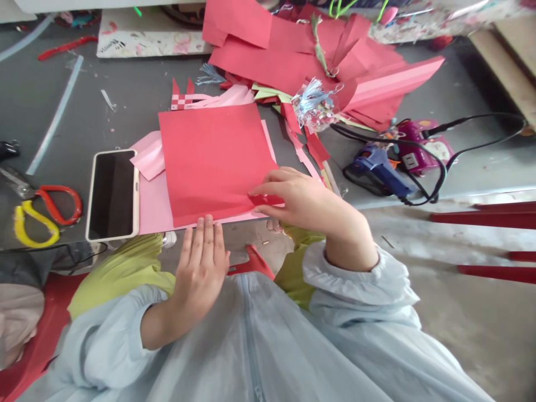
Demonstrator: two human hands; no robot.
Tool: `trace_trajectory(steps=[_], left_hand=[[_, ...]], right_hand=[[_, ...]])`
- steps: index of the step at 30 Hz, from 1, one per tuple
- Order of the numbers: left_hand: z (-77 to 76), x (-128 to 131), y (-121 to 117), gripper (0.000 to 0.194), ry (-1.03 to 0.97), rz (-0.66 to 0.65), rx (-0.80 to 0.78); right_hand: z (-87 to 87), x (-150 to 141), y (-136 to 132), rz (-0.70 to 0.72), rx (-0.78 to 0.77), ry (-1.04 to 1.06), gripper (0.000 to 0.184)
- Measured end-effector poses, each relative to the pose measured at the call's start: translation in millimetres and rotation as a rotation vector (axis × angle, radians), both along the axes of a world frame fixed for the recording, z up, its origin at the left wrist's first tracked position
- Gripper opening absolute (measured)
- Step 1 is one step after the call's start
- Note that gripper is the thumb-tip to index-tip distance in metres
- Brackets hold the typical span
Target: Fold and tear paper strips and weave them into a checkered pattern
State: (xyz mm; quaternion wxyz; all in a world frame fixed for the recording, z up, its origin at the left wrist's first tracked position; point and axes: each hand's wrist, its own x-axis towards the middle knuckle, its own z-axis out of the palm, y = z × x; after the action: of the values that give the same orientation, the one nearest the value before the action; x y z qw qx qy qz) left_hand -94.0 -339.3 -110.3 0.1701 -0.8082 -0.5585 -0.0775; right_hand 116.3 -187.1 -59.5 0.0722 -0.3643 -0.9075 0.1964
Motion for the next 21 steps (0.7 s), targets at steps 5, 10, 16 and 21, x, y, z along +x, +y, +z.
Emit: trace_trajectory(steps=[5, 10, 16, 21], left_hand=[[-0.7, 2, 3, 0.071, -0.025, -0.092, 0.053], [-0.9, 2, 10, 0.074, -0.037, -0.078, 0.091], [5.2, 2, 17, 0.075, -0.056, -0.06, 0.127], [5.3, 4, 16, 0.074, -0.033, -0.072, 0.123]], right_hand=[[-2.7, -7, 2, -0.017, 0.004, 0.0, 0.024], [-3.8, -11, 3, -0.064, 0.02, -0.021, 0.016], [-2.7, -9, 5, -0.035, -0.056, -0.015, 0.011], [2.4, -5, 7, -0.02, -0.166, -0.033, 0.016]])
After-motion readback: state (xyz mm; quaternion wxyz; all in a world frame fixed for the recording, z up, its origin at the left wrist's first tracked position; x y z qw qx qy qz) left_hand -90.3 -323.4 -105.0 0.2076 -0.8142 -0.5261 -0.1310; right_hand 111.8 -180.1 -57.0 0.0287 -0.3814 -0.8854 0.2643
